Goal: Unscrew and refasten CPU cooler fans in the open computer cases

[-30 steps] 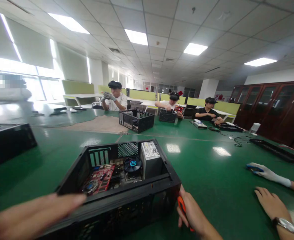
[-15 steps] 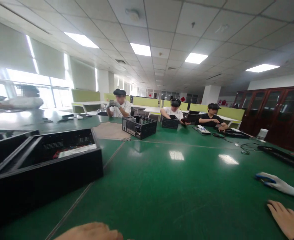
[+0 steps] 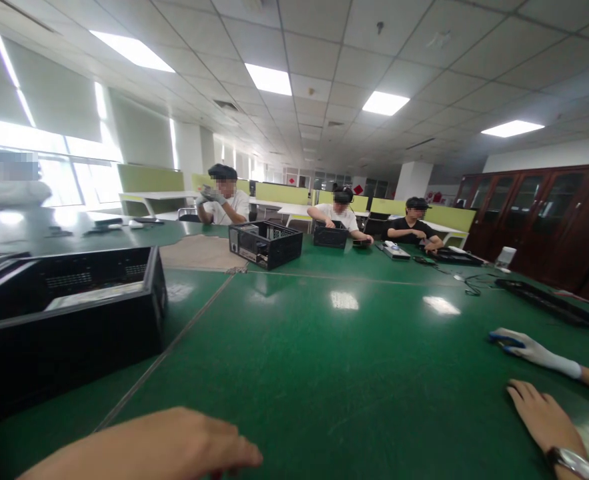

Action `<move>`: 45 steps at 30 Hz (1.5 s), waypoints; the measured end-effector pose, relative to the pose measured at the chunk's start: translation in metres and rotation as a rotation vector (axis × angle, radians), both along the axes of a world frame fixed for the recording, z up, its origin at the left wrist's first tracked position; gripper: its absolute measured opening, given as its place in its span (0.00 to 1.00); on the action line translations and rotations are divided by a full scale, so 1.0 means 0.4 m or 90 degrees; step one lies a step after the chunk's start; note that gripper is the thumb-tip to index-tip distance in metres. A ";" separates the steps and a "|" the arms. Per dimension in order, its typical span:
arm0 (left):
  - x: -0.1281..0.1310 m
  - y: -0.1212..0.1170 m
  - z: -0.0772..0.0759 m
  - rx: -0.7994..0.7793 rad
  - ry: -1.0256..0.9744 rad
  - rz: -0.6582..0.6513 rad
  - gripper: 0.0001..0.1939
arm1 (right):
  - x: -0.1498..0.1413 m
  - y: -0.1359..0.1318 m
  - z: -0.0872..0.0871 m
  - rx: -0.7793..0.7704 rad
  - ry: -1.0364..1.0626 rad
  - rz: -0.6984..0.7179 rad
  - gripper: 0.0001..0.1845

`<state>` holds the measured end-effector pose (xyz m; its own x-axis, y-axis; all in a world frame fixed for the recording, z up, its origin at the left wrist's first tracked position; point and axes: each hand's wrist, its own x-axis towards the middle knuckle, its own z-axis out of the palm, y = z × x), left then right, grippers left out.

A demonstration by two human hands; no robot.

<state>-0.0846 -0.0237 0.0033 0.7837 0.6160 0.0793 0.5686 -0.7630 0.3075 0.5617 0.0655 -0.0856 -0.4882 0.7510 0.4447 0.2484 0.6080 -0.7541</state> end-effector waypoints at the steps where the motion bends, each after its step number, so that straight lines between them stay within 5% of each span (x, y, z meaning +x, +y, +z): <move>1: 0.016 0.040 -0.012 -0.106 0.003 -0.014 0.16 | 0.007 0.004 -0.002 0.031 0.009 -0.028 0.21; 4: 0.062 0.186 -0.125 -0.318 -0.223 0.060 0.17 | 0.036 0.014 -0.013 0.117 0.015 -0.074 0.23; 6: 0.081 0.267 -0.229 -0.256 -0.428 0.229 0.23 | 0.059 0.019 -0.027 0.162 0.016 -0.102 0.24; 8: 0.088 0.310 -0.311 -0.256 -0.454 0.262 0.27 | 0.081 0.026 -0.044 0.197 0.017 -0.130 0.24; 10: 0.088 0.316 -0.352 -0.275 -0.433 0.250 0.28 | 0.100 0.033 -0.061 0.224 0.017 -0.153 0.24; 15: 0.089 0.272 -0.342 -0.305 -0.322 0.184 0.23 | 0.124 0.043 -0.080 0.272 0.014 -0.190 0.20; 22: 0.102 0.265 -0.330 -0.235 -0.164 0.140 0.16 | 0.094 0.028 -0.049 0.313 -0.050 -0.201 0.11; 28: 0.103 0.266 -0.339 -0.196 -0.135 0.136 0.14 | 0.034 0.052 -0.024 0.393 -0.055 -0.144 0.30; 33: 0.100 0.270 -0.348 -0.156 -0.119 0.121 0.13 | -0.014 0.040 0.020 0.401 -0.100 -0.095 0.30; 39: 0.100 0.269 -0.346 -0.146 -0.109 0.116 0.13 | -0.135 0.029 0.044 0.378 -0.167 -0.051 0.35; 45: 0.102 0.266 -0.341 -0.153 -0.107 0.116 0.12 | -0.322 0.182 0.120 0.332 -0.210 -0.115 0.37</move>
